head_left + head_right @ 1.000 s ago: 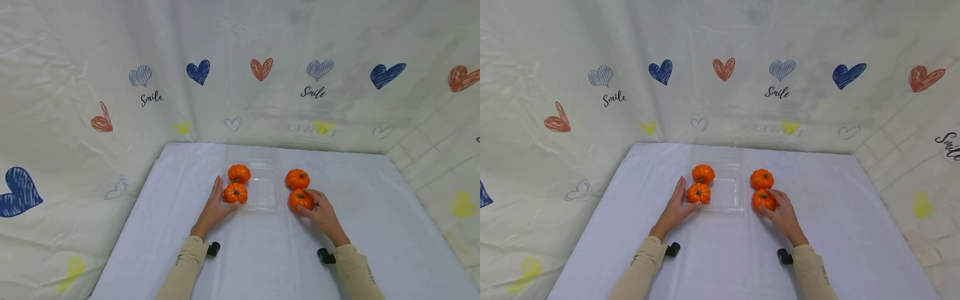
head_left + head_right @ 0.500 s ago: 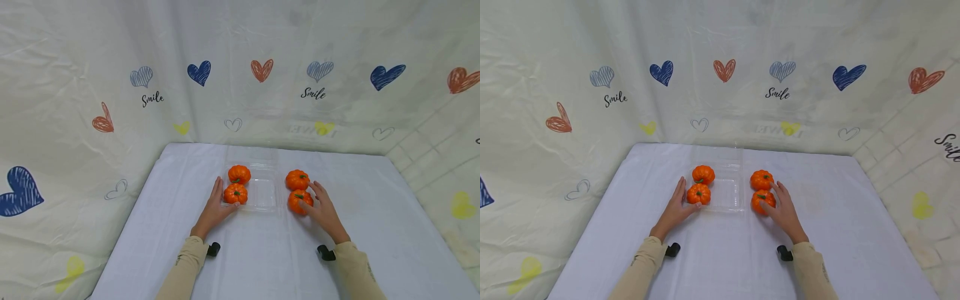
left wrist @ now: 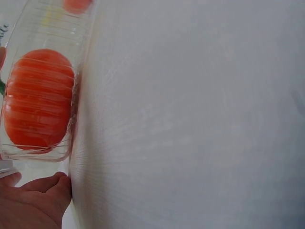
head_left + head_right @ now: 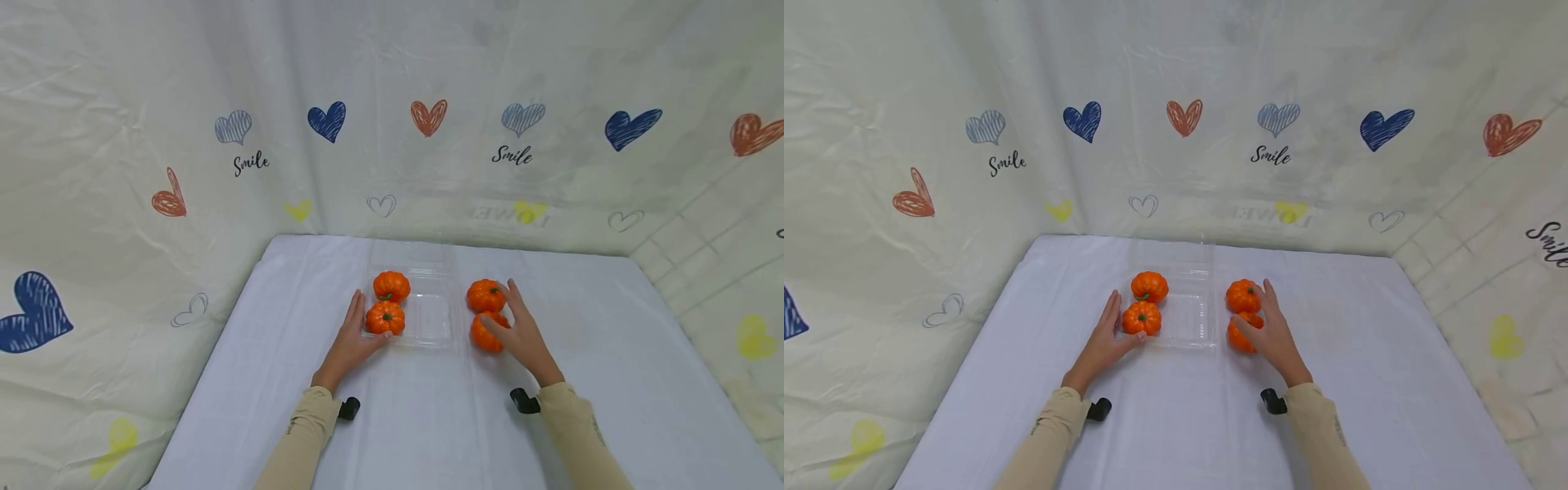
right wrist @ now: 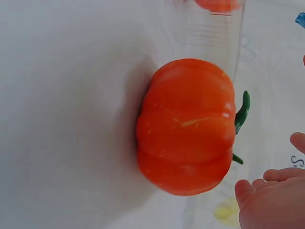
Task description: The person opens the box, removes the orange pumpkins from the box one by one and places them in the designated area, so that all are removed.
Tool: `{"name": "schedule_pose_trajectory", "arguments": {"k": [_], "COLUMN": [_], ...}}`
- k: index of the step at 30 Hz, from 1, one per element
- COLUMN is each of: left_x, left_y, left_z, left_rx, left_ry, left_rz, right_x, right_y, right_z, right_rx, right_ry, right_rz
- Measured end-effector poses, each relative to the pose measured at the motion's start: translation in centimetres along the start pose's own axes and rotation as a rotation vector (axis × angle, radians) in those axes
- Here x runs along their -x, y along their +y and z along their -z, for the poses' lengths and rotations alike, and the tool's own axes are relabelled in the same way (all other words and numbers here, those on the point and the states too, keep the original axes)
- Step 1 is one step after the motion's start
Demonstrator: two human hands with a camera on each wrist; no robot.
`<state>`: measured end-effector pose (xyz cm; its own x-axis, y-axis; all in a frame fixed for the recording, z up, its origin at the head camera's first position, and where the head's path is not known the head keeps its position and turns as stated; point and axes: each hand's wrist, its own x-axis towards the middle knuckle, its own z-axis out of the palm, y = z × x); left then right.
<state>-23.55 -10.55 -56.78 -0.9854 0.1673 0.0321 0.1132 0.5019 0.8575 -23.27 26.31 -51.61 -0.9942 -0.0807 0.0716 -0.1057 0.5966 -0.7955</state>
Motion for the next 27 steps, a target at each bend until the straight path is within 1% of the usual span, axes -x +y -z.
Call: {"name": "schedule_pose_trajectory", "arguments": {"k": [3, 12, 21, 27], "left_x": [0.0, -0.1, 0.0, 0.0], "left_y": [-0.1, -0.1, -0.2, -0.2], "left_z": [0.0, -0.1, 0.0, -0.1], "left_rx": [-0.003, 0.011, 0.006, 0.013], "left_ry": [0.002, 0.002, 0.007, -0.001], "left_rz": [-0.002, -0.011, -0.001, -0.004], "right_x": [-0.3, -1.6, -2.7, -3.2], "right_y": [-0.7, -2.2, -3.4, -4.0], "right_z": [-0.3, -0.9, -1.7, -2.3], "right_rx": [-0.006, -0.017, -0.042, -0.065], "right_ry": [0.001, -0.007, -0.017, -0.012], "right_rz": [0.0, 0.04, 0.032, 0.078]}}
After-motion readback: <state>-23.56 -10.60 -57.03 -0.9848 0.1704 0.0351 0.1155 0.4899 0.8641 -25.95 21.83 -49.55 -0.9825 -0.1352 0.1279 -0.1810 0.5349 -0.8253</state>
